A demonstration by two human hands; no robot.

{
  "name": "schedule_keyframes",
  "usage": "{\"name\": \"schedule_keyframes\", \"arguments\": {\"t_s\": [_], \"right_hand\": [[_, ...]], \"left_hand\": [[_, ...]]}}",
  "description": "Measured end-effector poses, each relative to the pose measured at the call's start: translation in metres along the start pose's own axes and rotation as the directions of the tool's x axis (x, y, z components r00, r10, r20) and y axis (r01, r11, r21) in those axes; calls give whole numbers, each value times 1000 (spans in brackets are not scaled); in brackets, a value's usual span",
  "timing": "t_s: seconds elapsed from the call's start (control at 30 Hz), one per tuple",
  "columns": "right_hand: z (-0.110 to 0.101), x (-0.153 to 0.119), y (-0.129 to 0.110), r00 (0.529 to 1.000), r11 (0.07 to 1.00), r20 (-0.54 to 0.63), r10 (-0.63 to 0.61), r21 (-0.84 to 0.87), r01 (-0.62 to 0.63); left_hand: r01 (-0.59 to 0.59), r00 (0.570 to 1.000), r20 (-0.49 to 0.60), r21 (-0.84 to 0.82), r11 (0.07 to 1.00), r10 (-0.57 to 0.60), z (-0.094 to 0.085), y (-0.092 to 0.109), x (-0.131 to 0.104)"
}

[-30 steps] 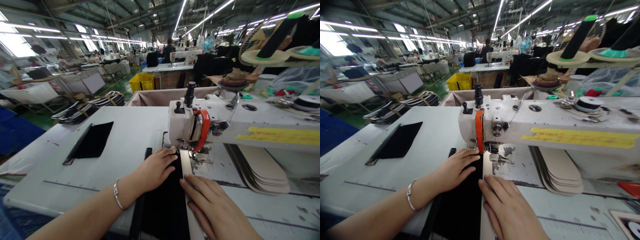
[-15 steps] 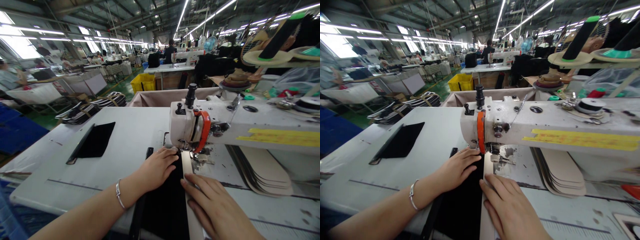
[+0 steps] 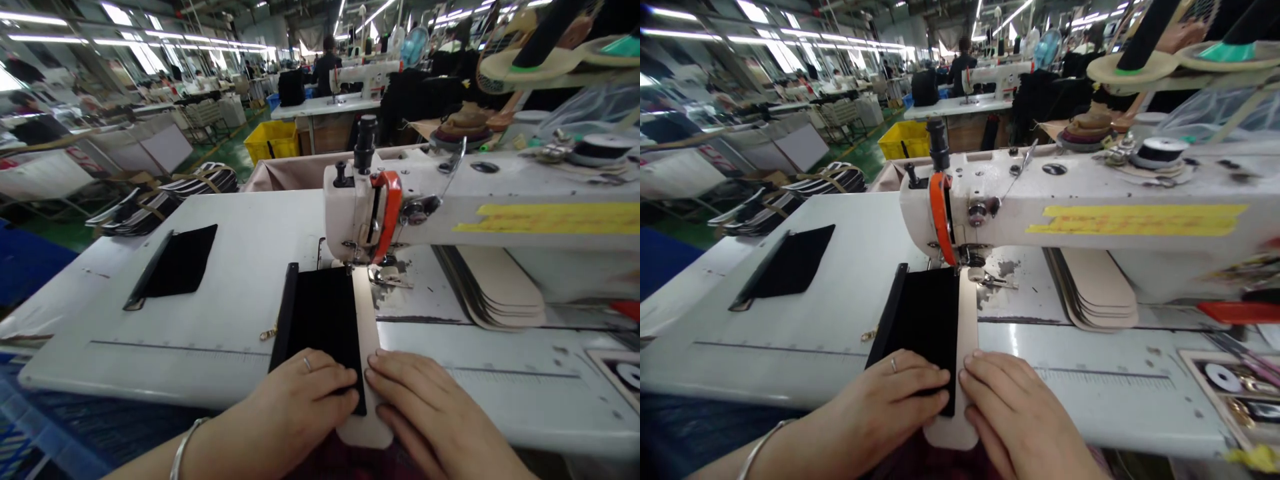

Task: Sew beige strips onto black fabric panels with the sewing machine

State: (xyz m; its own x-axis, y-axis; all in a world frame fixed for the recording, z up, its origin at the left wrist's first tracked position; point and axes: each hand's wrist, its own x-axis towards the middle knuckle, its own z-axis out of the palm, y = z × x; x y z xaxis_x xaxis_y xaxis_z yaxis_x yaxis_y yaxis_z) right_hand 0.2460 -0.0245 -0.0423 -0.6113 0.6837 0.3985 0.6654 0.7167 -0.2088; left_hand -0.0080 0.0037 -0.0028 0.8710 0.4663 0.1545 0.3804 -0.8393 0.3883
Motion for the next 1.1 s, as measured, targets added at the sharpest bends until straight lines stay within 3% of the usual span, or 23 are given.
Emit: {"name": "schedule_keyframes", "arguments": {"t_s": [0.23, 0.43, 0.67, 0.9, 1.1], "right_hand": [[2, -6, -3, 998, 996, 24, 60, 64, -61], [0, 6, -4, 990, 995, -101, -97, -25, 95], [-1, 12, 2, 983, 986, -95, -160, -52, 155], [2, 21, 12, 984, 988, -90, -152, -44, 149], [4, 27, 23, 989, 989, -3, -147, -15, 146]], "left_hand": [[-30, 999, 16, 77, 997, 29, 2, -2, 4], [-2, 1000, -9, 45, 999, 2, -6, 3, 9], [79, 997, -34, 241, 967, -73, -10, -24, 27], [88, 996, -33, 279, 956, -82, -10, -40, 36], [92, 996, -40, 289, 953, -84, -11, -53, 44]]}}
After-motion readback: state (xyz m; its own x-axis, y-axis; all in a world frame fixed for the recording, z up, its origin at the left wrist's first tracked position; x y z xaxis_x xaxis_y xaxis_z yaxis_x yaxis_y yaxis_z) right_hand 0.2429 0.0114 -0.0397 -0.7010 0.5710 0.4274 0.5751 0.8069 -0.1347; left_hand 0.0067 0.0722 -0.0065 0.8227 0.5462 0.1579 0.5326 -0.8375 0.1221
